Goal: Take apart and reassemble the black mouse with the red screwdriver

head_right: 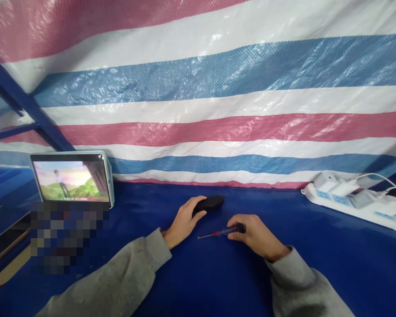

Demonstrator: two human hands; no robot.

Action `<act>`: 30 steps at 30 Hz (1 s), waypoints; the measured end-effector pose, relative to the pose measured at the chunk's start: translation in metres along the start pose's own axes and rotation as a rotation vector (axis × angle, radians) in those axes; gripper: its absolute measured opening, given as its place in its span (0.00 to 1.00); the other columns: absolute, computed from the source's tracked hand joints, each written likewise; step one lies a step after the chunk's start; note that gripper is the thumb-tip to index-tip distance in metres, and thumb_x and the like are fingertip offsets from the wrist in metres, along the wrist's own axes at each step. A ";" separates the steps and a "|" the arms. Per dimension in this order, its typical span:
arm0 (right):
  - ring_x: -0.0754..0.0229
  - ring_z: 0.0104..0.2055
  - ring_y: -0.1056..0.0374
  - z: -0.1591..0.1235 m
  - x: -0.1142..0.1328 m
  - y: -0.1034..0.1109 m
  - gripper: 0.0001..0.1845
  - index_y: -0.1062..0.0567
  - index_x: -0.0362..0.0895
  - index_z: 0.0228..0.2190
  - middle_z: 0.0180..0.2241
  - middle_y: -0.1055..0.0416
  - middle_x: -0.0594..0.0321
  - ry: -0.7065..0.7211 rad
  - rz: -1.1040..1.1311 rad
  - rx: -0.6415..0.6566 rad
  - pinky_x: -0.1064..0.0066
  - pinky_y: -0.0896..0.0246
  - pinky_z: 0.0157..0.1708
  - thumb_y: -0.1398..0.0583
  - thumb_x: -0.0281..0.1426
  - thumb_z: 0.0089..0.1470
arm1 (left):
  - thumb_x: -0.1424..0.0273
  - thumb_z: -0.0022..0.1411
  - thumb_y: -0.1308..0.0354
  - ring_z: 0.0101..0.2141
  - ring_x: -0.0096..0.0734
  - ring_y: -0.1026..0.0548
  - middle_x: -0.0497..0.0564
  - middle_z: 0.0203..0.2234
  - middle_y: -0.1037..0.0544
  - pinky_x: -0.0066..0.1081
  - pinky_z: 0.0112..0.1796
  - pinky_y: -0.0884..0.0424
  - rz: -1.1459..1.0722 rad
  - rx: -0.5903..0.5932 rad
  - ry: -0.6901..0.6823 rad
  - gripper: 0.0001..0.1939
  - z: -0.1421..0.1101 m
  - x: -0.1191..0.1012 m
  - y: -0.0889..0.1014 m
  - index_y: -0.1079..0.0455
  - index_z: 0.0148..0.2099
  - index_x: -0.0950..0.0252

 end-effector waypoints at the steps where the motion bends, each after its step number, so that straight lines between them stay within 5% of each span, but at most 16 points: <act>1: 0.59 0.31 0.27 0.000 0.000 -0.002 0.10 0.22 0.48 0.30 0.30 0.22 0.65 0.002 -0.026 0.020 0.68 0.32 0.33 0.35 0.41 0.51 | 0.70 0.70 0.44 0.52 0.36 0.26 0.51 0.52 0.26 0.39 0.56 0.31 -0.015 -0.013 0.002 0.17 0.001 0.001 0.001 0.37 0.59 0.58; 7: 0.61 0.31 0.30 0.000 0.012 -0.020 0.04 0.24 0.47 0.28 0.31 0.26 0.65 0.062 -0.101 0.092 0.69 0.36 0.33 0.35 0.33 0.50 | 0.68 0.70 0.45 0.52 0.37 0.26 0.52 0.51 0.26 0.39 0.56 0.31 -0.054 -0.017 0.005 0.14 0.003 0.003 0.000 0.35 0.57 0.59; 12: 0.61 0.31 0.31 -0.002 0.022 -0.029 0.07 0.24 0.47 0.29 0.32 0.26 0.65 0.096 -0.140 0.110 0.70 0.35 0.31 0.33 0.37 0.50 | 0.66 0.72 0.48 0.53 0.39 0.28 0.52 0.53 0.27 0.43 0.57 0.34 -0.014 0.083 0.021 0.16 0.003 0.001 -0.007 0.37 0.60 0.57; 16: 0.60 0.34 0.28 -0.003 0.028 -0.009 0.12 0.24 0.48 0.35 0.35 0.26 0.62 0.150 -0.163 -0.166 0.67 0.31 0.36 0.41 0.43 0.59 | 0.63 0.74 0.51 0.53 0.39 0.29 0.51 0.53 0.27 0.45 0.57 0.36 0.048 0.139 0.064 0.16 0.003 -0.002 -0.009 0.38 0.61 0.55; 20: 0.52 0.56 0.32 -0.006 0.022 0.002 0.20 0.28 0.51 0.52 0.53 0.30 0.55 0.219 -0.265 -0.429 0.57 0.35 0.56 0.43 0.42 0.61 | 0.61 0.74 0.55 0.53 0.39 0.30 0.50 0.52 0.26 0.47 0.57 0.38 0.107 0.178 0.075 0.17 0.002 -0.004 -0.009 0.38 0.61 0.54; 24: 0.49 0.64 0.40 0.000 0.004 -0.014 0.29 0.39 0.52 0.63 0.62 0.38 0.53 0.199 -0.333 -0.372 0.51 0.39 0.61 0.46 0.42 0.63 | 0.59 0.75 0.56 0.51 0.39 0.30 0.49 0.50 0.26 0.46 0.56 0.38 0.122 0.190 0.072 0.17 0.002 -0.004 -0.009 0.37 0.60 0.52; 30: 0.48 0.62 0.37 0.004 -0.010 -0.026 0.32 0.40 0.51 0.64 0.59 0.34 0.51 0.132 -0.305 -0.308 0.49 0.38 0.60 0.44 0.45 0.61 | 0.58 0.75 0.58 0.49 0.39 0.30 0.50 0.47 0.27 0.45 0.53 0.36 0.173 0.179 0.078 0.18 0.003 -0.004 -0.009 0.35 0.60 0.53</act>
Point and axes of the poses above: each hand's wrist, its own z-axis towards the middle knuckle, its own y-axis out of the back of the hand, x = y × z, the point moved 8 cm from there along z, towards the middle knuckle
